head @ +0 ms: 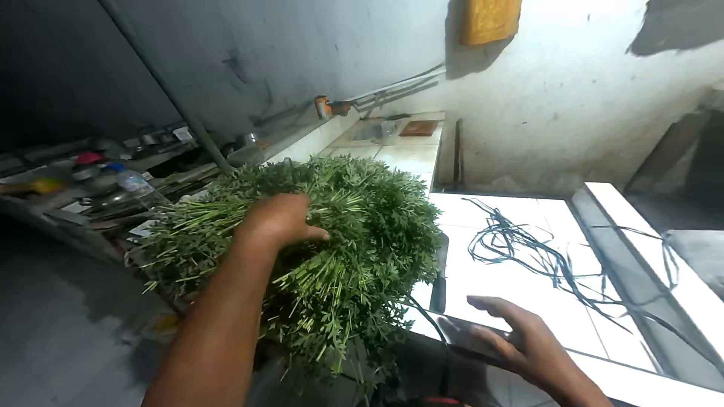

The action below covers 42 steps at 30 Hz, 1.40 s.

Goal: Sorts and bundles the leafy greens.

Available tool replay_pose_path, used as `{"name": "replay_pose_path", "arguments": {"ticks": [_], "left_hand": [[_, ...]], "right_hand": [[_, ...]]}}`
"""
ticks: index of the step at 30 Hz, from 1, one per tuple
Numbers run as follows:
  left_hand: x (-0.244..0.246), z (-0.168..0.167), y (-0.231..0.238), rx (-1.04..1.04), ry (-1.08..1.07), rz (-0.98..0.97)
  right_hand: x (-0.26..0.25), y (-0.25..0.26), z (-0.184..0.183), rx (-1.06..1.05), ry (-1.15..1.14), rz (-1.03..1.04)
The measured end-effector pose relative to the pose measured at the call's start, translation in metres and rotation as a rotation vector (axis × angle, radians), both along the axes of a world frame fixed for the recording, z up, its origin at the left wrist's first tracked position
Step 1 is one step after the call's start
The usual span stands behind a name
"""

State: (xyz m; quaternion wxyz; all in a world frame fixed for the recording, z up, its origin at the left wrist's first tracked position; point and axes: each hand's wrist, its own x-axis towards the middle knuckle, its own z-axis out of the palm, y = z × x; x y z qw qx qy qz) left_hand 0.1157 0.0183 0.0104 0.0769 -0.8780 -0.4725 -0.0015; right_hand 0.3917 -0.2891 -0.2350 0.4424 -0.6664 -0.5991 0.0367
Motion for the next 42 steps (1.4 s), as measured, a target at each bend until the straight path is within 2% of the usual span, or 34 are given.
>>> {"name": "replay_pose_path", "arguments": {"ticks": [3, 5, 7, 9, 11, 13, 16, 19, 22, 27, 31, 33, 36, 38, 42], "left_hand": [[-0.019, -0.008, 0.003, 0.051, -0.201, -0.092], [-0.032, -0.012, -0.005, 0.188, -0.402, -0.138], [-0.041, -0.021, -0.028, 0.371, -0.694, -0.192], [-0.043, -0.044, -0.057, 0.499, -0.978, -0.274], [-0.041, -0.080, -0.084, 0.562, -1.141, -0.367], [-0.041, -0.118, -0.105, 0.546, -1.162, -0.472], [-0.053, -0.160, -0.122, 0.470, -1.171, -0.571], [-0.066, -0.184, -0.130, 0.478, -1.261, -0.548], [-0.075, -0.194, -0.133, 0.503, -1.302, -0.493], [-0.083, -0.185, -0.134, 0.583, -1.308, -0.437], [-0.084, -0.156, -0.126, 0.621, -1.275, -0.411], [-0.078, -0.137, -0.122, 0.567, -1.235, -0.397], [-0.058, -0.110, -0.118, 0.339, -1.102, -0.362], [-0.039, -0.097, -0.116, 0.155, -1.087, -0.357], [0.004, -0.074, -0.113, -0.397, -1.411, -0.404]], "right_hand": [[-0.017, 0.046, 0.058, 0.182, -0.148, 0.069], [-0.028, 0.086, 0.096, 0.300, -0.243, 0.102], [-0.036, 0.128, 0.129, 0.350, -0.346, 0.132], [-0.043, 0.172, 0.160, 0.304, -0.442, 0.189], [-0.054, 0.214, 0.185, 0.144, -0.524, 0.283], [-0.066, 0.258, 0.196, -0.011, -0.610, 0.357], [-0.085, 0.306, 0.194, -0.195, -0.736, 0.339], [-0.092, 0.320, 0.189, -0.262, -0.741, 0.326], [-0.083, 0.320, 0.184, -0.243, -0.749, 0.273], [-0.095, 0.281, 0.193, -0.176, -0.594, 0.279], [-0.073, 0.265, 0.191, -0.149, -0.416, 0.250], [-0.060, 0.256, 0.189, -0.123, -0.331, 0.271], [-0.039, 0.240, 0.190, -0.019, -0.258, 0.325], [-0.028, 0.228, 0.191, 0.029, -0.179, 0.392], [-0.013, 0.199, 0.188, 0.004, -0.021, 0.426]]}}
